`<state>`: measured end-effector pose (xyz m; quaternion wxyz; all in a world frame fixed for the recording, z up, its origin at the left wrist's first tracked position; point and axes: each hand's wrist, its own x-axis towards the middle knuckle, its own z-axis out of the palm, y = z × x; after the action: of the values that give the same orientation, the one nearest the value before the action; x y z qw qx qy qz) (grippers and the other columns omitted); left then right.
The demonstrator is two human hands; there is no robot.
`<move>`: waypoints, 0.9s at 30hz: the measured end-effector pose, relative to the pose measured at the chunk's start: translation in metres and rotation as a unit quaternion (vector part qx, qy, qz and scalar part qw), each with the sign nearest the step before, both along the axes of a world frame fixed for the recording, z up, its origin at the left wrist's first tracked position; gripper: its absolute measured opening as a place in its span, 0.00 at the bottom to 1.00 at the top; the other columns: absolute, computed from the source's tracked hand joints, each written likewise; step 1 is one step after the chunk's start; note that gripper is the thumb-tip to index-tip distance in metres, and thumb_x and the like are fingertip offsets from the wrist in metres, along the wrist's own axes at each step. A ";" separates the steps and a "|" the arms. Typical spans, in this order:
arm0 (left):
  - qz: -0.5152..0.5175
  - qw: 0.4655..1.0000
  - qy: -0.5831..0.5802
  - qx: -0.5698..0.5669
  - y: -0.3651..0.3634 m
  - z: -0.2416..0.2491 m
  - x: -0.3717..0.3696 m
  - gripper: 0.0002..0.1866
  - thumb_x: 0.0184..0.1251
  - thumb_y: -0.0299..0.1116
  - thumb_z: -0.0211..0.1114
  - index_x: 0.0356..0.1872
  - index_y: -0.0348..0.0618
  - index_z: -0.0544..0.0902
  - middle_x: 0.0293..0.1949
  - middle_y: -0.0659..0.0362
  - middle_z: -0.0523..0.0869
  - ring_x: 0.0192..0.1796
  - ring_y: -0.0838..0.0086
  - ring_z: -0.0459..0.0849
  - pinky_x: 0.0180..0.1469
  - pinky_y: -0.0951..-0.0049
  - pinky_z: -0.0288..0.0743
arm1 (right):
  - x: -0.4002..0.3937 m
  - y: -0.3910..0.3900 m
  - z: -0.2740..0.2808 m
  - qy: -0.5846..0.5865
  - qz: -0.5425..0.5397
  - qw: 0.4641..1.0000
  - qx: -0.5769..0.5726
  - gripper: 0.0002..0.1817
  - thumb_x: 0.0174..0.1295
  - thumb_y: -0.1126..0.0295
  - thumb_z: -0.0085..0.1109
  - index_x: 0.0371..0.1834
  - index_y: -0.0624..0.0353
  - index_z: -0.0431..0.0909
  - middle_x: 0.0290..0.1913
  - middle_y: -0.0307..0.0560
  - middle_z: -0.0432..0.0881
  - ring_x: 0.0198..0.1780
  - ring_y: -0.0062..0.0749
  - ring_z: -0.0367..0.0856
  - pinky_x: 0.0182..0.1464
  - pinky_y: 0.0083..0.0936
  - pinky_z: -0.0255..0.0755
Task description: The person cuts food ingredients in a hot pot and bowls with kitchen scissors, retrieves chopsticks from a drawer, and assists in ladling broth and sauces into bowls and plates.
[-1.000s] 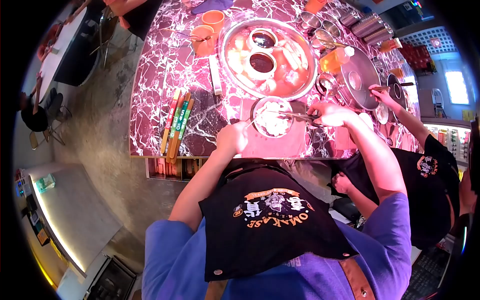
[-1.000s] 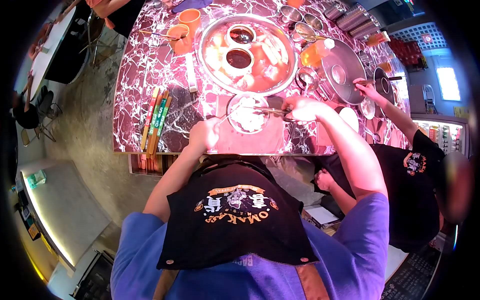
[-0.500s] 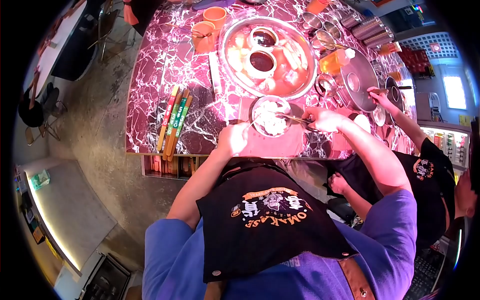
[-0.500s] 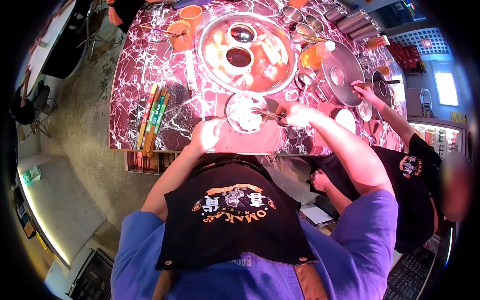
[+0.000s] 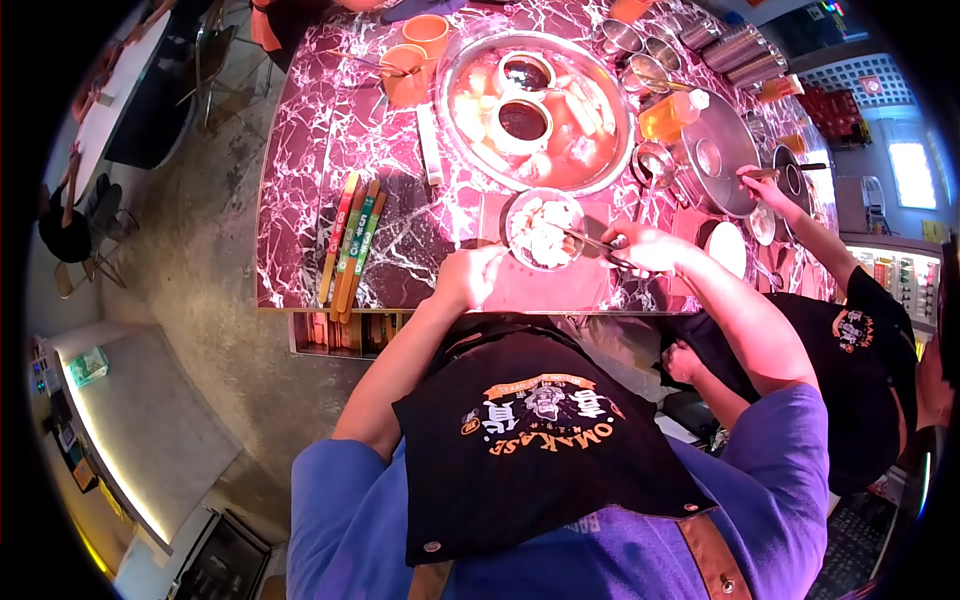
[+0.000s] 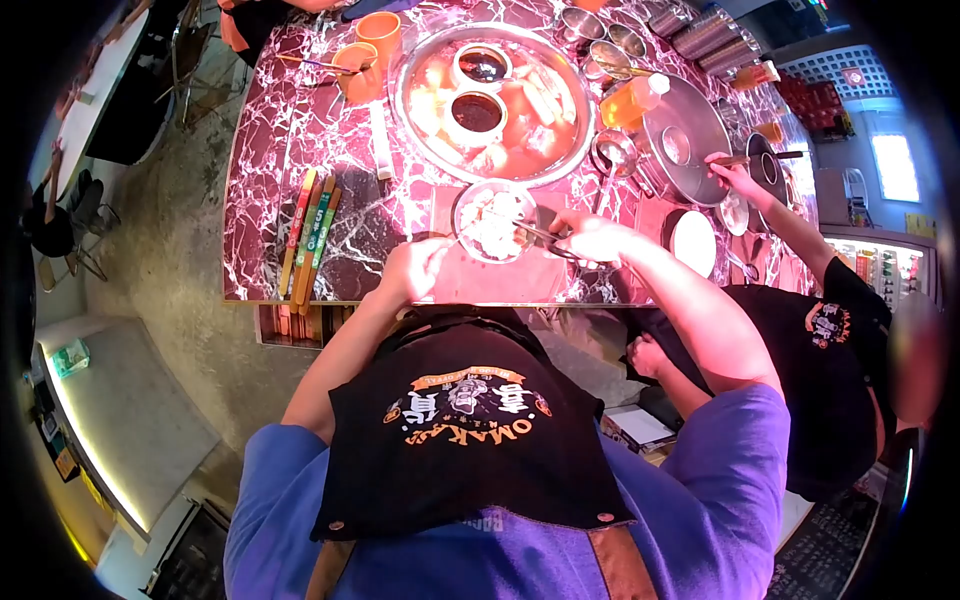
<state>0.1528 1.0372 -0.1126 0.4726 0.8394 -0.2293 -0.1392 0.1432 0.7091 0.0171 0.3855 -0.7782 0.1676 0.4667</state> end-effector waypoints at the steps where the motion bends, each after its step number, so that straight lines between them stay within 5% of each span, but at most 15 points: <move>1: -0.008 1.000 0.007 0.004 0.000 0.003 0.000 0.14 0.66 0.32 0.60 0.49 0.48 0.87 0.34 0.47 0.87 0.34 0.53 0.86 0.37 0.58 0.79 | -0.003 -0.006 -0.007 0.009 -0.009 1.000 0.006 0.21 0.62 0.74 0.61 0.58 0.62 0.70 0.35 0.40 0.85 0.21 0.17 0.72 0.19 0.18 0.62; 3: -0.019 1.000 0.014 0.008 0.001 0.005 0.001 0.14 0.66 0.32 0.60 0.49 0.48 0.87 0.33 0.47 0.87 0.33 0.53 0.86 0.36 0.57 0.79 | -0.006 -0.013 -0.015 0.028 -0.026 0.999 0.016 0.21 0.63 0.73 0.59 0.60 0.61 0.68 0.37 0.41 0.85 0.20 0.17 0.71 0.18 0.18 0.62; 7: -0.024 0.999 0.015 0.042 0.012 0.011 0.001 0.13 0.66 0.34 0.59 0.47 0.49 0.87 0.29 0.47 0.86 0.32 0.51 0.85 0.36 0.55 0.78 | -0.019 -0.021 -0.016 -0.011 -0.051 0.998 0.034 0.20 0.61 0.67 0.65 0.54 0.60 0.75 0.24 0.38 0.76 0.17 0.20 0.69 0.16 0.21 0.61; 15: 0.071 0.997 0.034 0.012 0.026 0.004 -0.004 0.12 0.66 0.33 0.59 0.46 0.48 0.85 0.27 0.45 0.84 0.33 0.47 0.84 0.34 0.53 0.76 | -0.026 -0.011 -0.016 -0.040 -0.020 0.999 -0.030 0.18 0.56 0.76 0.60 0.52 0.60 0.77 0.27 0.42 0.79 0.23 0.23 0.75 0.21 0.26 0.68; 19: 0.122 0.989 0.019 -0.080 0.011 -0.028 -0.006 0.12 0.69 0.34 0.58 0.48 0.45 0.85 0.33 0.46 0.86 0.38 0.50 0.86 0.39 0.57 0.79 | -0.024 -0.005 0.011 -0.028 -0.016 0.999 -0.021 0.22 0.60 0.81 0.57 0.58 0.61 0.71 0.34 0.43 0.85 0.22 0.18 0.73 0.19 0.19 0.63; 21: 0.135 0.990 0.022 -0.024 -0.005 -0.032 -0.005 0.16 0.70 0.33 0.55 0.54 0.39 0.82 0.48 0.44 0.85 0.51 0.50 0.84 0.51 0.58 0.78 | -0.029 0.001 0.048 -0.030 -0.001 0.998 -0.061 0.18 0.62 0.75 0.58 0.56 0.58 0.72 0.37 0.40 0.85 0.28 0.17 0.75 0.25 0.19 0.66; 25: 0.117 0.992 -0.036 -0.041 -0.028 -0.040 -0.009 0.20 0.68 0.31 0.56 0.60 0.37 0.77 0.49 0.43 0.83 0.51 0.48 0.82 0.56 0.57 0.75 | -0.065 -0.033 0.061 -0.054 -0.082 0.995 0.021 0.18 0.62 0.76 0.57 0.57 0.57 0.72 0.36 0.38 0.84 0.31 0.17 0.75 0.34 0.16 0.67; 27: 0.062 0.995 -0.044 0.069 -0.027 -0.029 -0.011 0.21 0.64 0.29 0.59 0.59 0.33 0.77 0.46 0.40 0.80 0.48 0.46 0.81 0.54 0.58 0.76 | -0.082 -0.021 0.060 -0.101 -0.176 0.976 0.074 0.23 0.60 0.81 0.54 0.59 0.56 0.68 0.40 0.39 0.81 0.37 0.20 0.77 0.38 0.16 0.69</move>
<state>0.1413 1.0106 -0.1414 0.4107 0.8879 -0.1874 -0.0885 0.0613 0.6886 0.0775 0.5334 -0.7488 0.2271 0.3212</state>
